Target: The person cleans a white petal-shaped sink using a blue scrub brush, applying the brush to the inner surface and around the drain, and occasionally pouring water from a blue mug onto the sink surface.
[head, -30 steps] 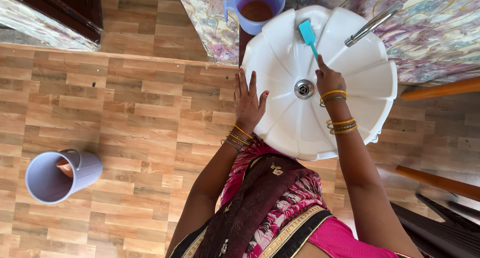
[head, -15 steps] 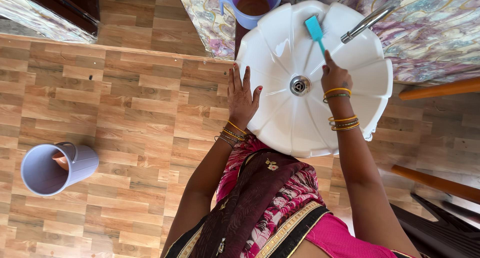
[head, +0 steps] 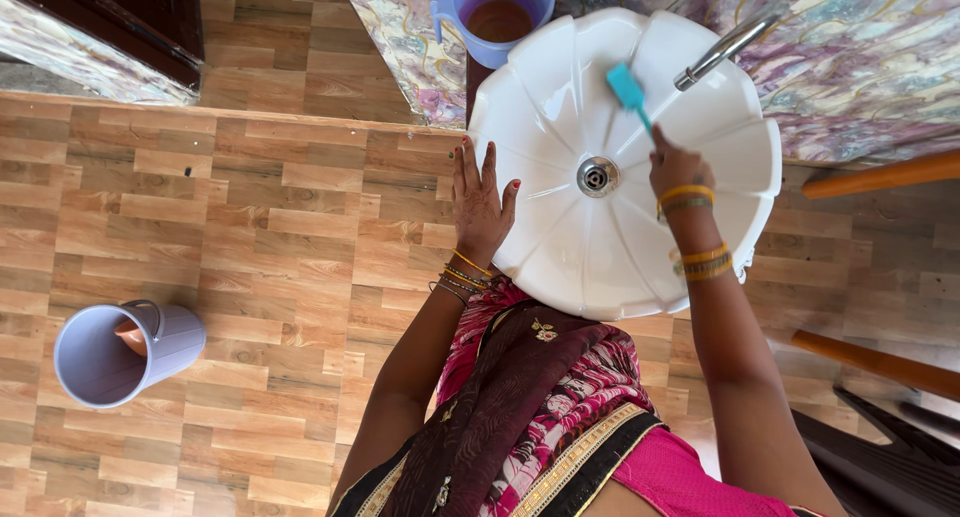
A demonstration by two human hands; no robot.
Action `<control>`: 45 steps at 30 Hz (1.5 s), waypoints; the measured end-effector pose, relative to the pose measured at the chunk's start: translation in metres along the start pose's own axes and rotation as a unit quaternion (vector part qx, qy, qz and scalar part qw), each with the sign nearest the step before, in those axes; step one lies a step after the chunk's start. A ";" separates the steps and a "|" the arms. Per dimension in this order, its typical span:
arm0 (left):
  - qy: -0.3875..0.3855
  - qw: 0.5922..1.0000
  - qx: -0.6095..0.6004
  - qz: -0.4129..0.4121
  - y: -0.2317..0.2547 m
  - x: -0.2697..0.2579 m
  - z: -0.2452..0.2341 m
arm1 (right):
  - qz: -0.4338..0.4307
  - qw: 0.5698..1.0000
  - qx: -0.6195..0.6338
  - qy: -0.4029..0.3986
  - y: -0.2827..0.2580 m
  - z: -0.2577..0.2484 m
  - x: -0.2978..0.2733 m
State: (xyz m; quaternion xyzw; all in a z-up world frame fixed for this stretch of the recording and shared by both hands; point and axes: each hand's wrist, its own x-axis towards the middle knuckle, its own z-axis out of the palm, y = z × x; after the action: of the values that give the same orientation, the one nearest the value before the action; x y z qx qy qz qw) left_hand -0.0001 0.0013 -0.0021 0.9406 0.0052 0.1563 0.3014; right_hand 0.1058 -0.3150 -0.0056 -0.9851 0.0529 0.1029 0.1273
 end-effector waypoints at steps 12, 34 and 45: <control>0.013 1.000 -0.003 0.012 0.004 0.002 -0.003 | 0.050 0.985 -0.076 -0.150 0.021 0.048 -0.065; -0.001 1.000 -0.022 0.016 0.001 0.001 -0.004 | 0.094 0.993 -0.031 -0.070 0.030 0.009 -0.060; 0.004 0.999 -0.016 0.029 0.005 0.002 -0.009 | 0.116 0.979 -0.066 -0.156 0.024 0.013 -0.088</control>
State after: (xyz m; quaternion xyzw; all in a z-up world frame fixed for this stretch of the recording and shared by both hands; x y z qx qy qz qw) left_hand -0.0015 0.0024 0.0085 0.9348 -0.0234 0.1686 0.3118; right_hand 0.0145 -0.3281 -0.0052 -0.9503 0.1394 0.2727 0.0564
